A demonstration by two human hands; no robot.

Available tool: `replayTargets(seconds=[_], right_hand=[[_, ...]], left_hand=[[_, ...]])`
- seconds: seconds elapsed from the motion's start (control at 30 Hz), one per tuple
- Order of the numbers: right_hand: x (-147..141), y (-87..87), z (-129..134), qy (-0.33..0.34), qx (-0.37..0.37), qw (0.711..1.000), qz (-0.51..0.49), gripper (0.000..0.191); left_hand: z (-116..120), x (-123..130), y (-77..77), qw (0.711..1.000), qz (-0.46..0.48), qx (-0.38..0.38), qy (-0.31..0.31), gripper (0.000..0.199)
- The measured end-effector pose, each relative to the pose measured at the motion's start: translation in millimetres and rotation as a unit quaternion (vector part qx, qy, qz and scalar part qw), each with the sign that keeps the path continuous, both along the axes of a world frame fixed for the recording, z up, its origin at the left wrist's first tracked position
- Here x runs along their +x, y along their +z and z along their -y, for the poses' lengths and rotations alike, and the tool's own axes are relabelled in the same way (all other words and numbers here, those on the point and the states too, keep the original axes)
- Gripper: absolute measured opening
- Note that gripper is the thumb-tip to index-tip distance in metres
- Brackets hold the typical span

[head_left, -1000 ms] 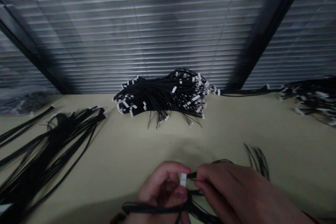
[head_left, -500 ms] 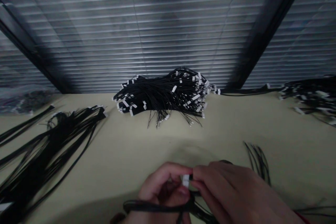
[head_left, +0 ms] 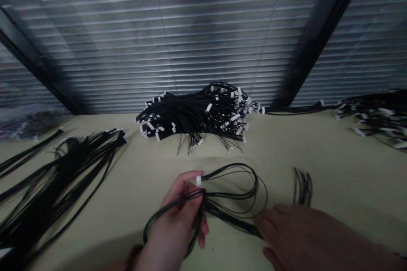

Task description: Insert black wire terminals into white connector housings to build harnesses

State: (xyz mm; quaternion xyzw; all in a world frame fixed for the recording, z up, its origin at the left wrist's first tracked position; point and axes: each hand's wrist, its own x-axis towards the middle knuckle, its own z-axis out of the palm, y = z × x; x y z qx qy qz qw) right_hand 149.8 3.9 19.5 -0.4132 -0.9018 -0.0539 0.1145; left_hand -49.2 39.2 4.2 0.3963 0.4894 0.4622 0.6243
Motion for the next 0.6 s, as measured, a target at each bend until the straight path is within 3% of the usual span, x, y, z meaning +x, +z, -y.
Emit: replayTargets(seconds=[0.17, 0.27, 0.33, 0.4, 0.6], right_hand=[[-22.2, 10.9, -10.6, -0.026, -0.112, 0.991, -0.065, 0.030], [-24.8, 18.0, -16.3, -0.049, -0.248, 0.956, -0.151, 0.024], [-26.3, 19.6, -17.9, -0.061, -0.296, 0.935, -0.186, 0.024], [-28.6, 17.2, -16.9, -0.066, -0.289, 0.932, -0.211, 0.024], [-32.6, 10.7, -9.0, -0.078, -0.094, 0.974, -0.192, 0.014]], left_hand=[[6.4, 1.1, -4.1, 0.995, 0.083, 0.008, -0.062, 0.017], [10.5, 1.3, -10.2, 0.984, 0.139, 0.046, -0.100, 0.017], [11.6, 1.4, -13.4, 0.978, 0.163, 0.066, -0.115, 0.017], [11.7, 2.0, -14.5, 0.975, 0.173, 0.067, -0.121, 0.017], [10.7, 3.2, -10.0, 0.987, 0.121, 0.036, -0.098, 0.017]])
